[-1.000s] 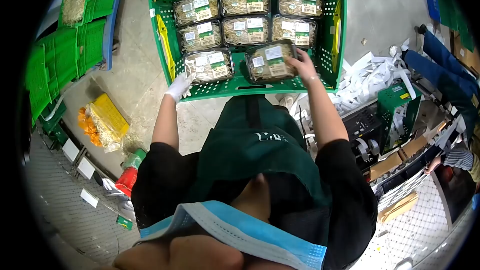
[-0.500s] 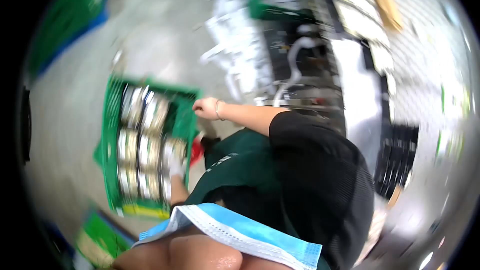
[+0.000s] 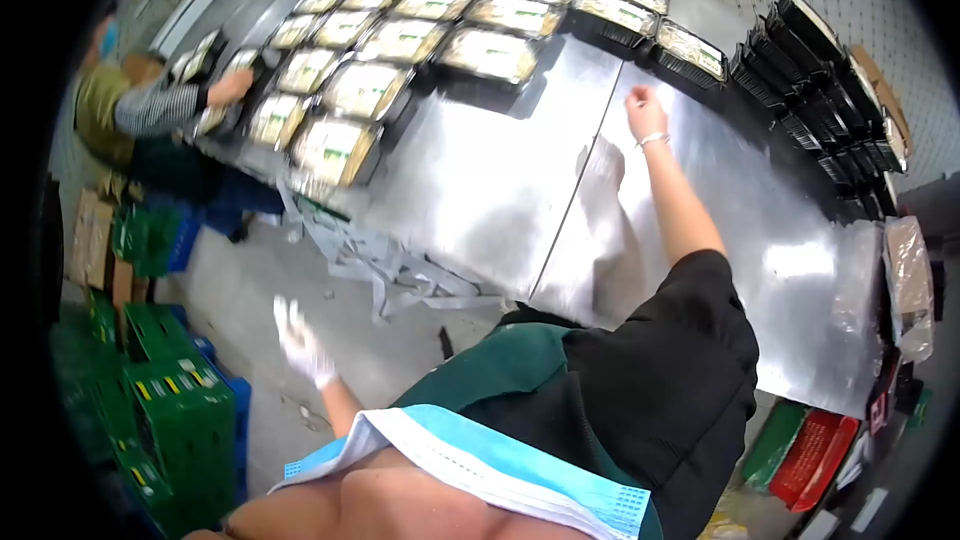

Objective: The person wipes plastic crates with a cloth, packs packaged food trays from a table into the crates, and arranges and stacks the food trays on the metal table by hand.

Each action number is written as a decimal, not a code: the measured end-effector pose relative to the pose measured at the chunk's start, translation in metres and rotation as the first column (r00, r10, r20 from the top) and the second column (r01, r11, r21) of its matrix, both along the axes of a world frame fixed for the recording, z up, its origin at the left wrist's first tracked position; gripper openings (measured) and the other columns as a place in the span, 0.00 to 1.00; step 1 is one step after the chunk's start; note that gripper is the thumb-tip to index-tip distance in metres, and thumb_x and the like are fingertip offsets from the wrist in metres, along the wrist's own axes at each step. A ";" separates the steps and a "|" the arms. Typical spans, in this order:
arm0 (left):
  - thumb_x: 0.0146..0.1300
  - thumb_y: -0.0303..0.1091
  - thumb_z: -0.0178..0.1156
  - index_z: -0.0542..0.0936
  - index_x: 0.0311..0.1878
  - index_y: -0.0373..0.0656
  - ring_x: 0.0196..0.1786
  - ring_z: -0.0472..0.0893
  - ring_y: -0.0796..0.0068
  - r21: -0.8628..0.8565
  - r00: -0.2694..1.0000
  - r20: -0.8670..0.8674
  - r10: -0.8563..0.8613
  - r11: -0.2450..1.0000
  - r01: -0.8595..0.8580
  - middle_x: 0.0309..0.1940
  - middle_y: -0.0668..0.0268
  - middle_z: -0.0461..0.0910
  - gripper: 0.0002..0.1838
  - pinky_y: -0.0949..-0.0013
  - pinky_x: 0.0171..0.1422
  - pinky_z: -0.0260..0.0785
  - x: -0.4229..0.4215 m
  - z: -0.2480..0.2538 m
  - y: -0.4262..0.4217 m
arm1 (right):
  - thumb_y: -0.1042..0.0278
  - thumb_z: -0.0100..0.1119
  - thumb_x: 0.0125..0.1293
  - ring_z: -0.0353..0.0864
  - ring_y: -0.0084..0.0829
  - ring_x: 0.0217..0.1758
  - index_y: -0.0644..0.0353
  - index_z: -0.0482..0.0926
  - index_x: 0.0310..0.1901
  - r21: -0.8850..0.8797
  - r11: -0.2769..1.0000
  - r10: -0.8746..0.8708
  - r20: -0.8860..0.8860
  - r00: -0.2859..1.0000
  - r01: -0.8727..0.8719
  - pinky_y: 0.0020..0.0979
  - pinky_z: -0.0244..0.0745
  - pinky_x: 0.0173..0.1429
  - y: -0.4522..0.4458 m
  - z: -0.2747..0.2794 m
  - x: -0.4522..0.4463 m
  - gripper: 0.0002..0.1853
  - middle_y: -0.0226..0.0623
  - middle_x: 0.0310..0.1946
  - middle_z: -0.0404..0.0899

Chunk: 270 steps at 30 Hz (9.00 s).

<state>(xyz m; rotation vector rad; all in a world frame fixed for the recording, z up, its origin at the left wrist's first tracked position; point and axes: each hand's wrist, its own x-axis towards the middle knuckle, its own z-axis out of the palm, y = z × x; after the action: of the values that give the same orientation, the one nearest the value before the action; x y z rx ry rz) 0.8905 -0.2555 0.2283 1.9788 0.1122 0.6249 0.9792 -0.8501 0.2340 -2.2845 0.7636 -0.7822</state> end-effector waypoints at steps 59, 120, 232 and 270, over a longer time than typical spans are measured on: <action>0.48 0.35 0.62 0.61 0.11 0.44 0.09 0.65 0.63 0.338 0.334 0.123 0.935 0.276 -0.900 0.07 0.61 0.59 0.20 0.65 0.14 0.55 -0.349 0.015 0.101 | 0.62 0.55 0.57 0.53 0.23 0.21 0.61 0.62 0.24 -0.366 0.004 0.987 -0.148 0.063 -0.930 0.25 0.55 0.24 0.471 0.107 -0.068 0.15 0.28 0.17 0.57; 0.59 0.40 0.44 0.66 0.52 0.31 0.49 0.72 0.57 0.363 0.526 -0.581 0.620 0.777 -0.514 0.46 0.48 0.71 0.24 0.65 0.54 0.62 -0.288 -0.211 0.237 | 0.70 0.53 0.54 0.74 0.26 0.40 0.63 0.72 0.38 0.038 0.913 0.404 0.044 0.914 -0.406 0.27 0.68 0.45 0.175 -0.036 -0.098 0.10 0.37 0.34 0.75; 0.56 0.54 0.41 0.74 0.42 0.41 0.42 0.75 0.54 0.460 0.781 -0.589 -0.205 0.710 0.534 0.37 0.51 0.76 0.25 0.61 0.46 0.66 0.464 0.048 0.014 | 0.50 0.42 0.58 0.74 0.40 0.39 0.75 0.72 0.40 0.282 0.934 0.314 -0.350 0.883 -0.221 0.36 0.66 0.43 0.115 -0.036 0.322 0.27 0.53 0.36 0.75; 0.59 0.42 0.50 0.68 0.22 0.37 0.13 0.66 0.74 -0.338 -0.132 -0.680 0.721 -0.469 -0.816 0.16 0.59 0.69 0.18 0.69 0.20 0.64 -0.644 -0.229 0.220 | 0.57 0.54 0.52 0.70 0.33 0.15 0.61 0.66 0.18 0.333 -0.489 0.691 -0.416 -0.591 -0.806 0.32 0.66 0.23 0.939 -0.177 -0.370 0.16 0.37 0.12 0.69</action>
<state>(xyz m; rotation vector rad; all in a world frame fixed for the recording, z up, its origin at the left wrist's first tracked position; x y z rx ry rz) 0.2461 -0.0356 -0.0006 0.4801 1.9610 1.1290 0.6096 0.0891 0.0573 -2.0304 -1.5771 0.8678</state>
